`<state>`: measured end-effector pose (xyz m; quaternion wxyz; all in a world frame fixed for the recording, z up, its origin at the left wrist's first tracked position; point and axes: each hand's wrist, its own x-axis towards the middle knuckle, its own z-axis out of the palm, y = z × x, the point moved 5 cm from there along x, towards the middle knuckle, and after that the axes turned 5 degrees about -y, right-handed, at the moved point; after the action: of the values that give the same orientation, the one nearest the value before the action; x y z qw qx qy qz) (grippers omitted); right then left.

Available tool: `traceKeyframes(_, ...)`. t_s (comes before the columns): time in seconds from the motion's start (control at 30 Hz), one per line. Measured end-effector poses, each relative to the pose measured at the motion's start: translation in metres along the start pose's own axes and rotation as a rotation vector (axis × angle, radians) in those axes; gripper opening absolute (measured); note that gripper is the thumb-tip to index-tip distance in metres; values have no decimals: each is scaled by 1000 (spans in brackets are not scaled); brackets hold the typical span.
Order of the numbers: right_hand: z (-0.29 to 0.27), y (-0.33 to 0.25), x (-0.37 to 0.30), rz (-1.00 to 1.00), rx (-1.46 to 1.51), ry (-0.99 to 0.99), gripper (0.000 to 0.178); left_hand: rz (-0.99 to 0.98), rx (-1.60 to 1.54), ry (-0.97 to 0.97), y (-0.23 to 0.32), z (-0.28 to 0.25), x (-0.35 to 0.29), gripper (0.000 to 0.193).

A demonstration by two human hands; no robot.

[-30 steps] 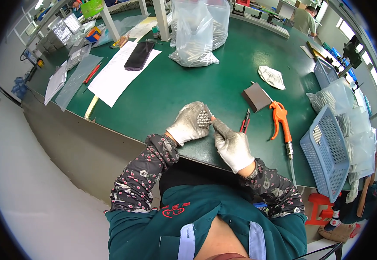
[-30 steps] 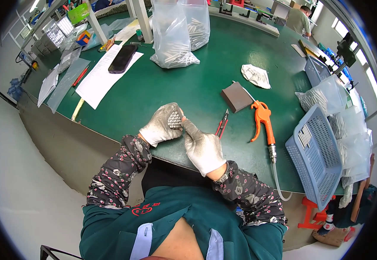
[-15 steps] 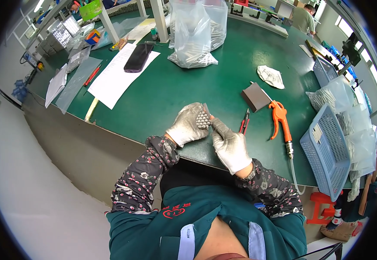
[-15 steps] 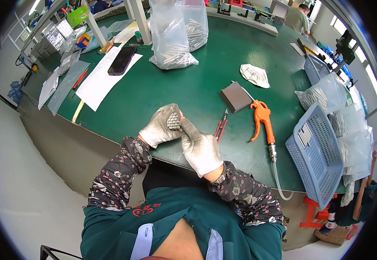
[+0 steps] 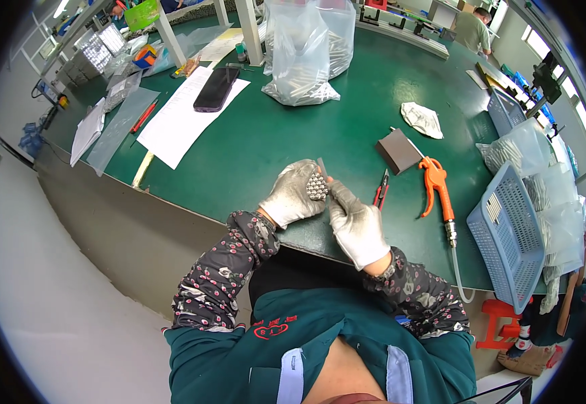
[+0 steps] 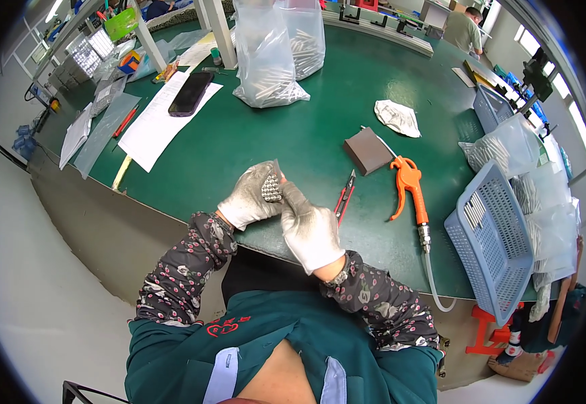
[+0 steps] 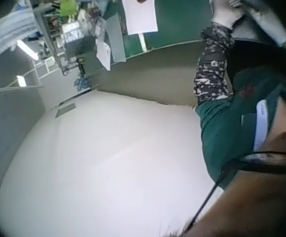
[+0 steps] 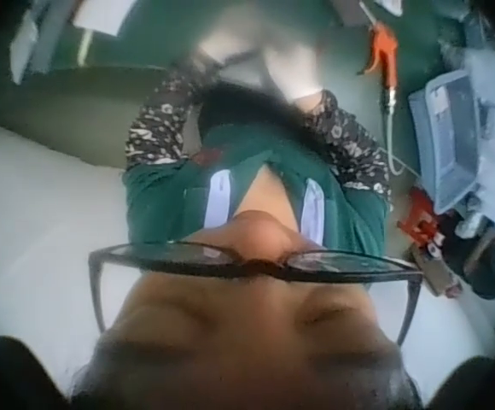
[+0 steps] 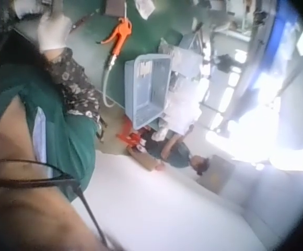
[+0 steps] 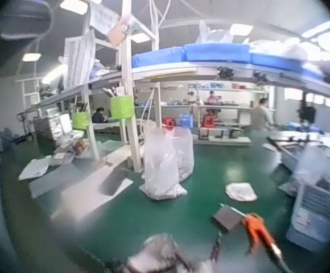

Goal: Inspecting and cleaning small metal cylinders at an industrial workbench using a sanding block.

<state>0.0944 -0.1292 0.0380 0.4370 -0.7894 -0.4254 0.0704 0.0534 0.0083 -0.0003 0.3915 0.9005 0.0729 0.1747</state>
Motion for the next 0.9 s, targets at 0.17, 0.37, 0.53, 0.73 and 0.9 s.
traceKeyframes(0.17, 5, 1, 3, -35, -7, 25, 32, -1, 4, -48, 12, -3, 1, 44)
traceKeyframes(0.37, 3, -3, 15, -2, 40, 47, 30, 92, 63, 73, 9, -4, -2, 41)
traceKeyframes(0.53, 6, 5, -3, 27, 31, -25, 31, 3, 18, -50, 13, -3, 1, 43)
traceKeyframes(0.73, -1, 10, 24, 125, 126, -1, 31, 142, 121, 109, 20, -9, -3, 38)
traceKeyframes(0.9, -45, 16, 25, 54, -436, -133, 32, -2, -69, 17, 16, -6, 0, 32)
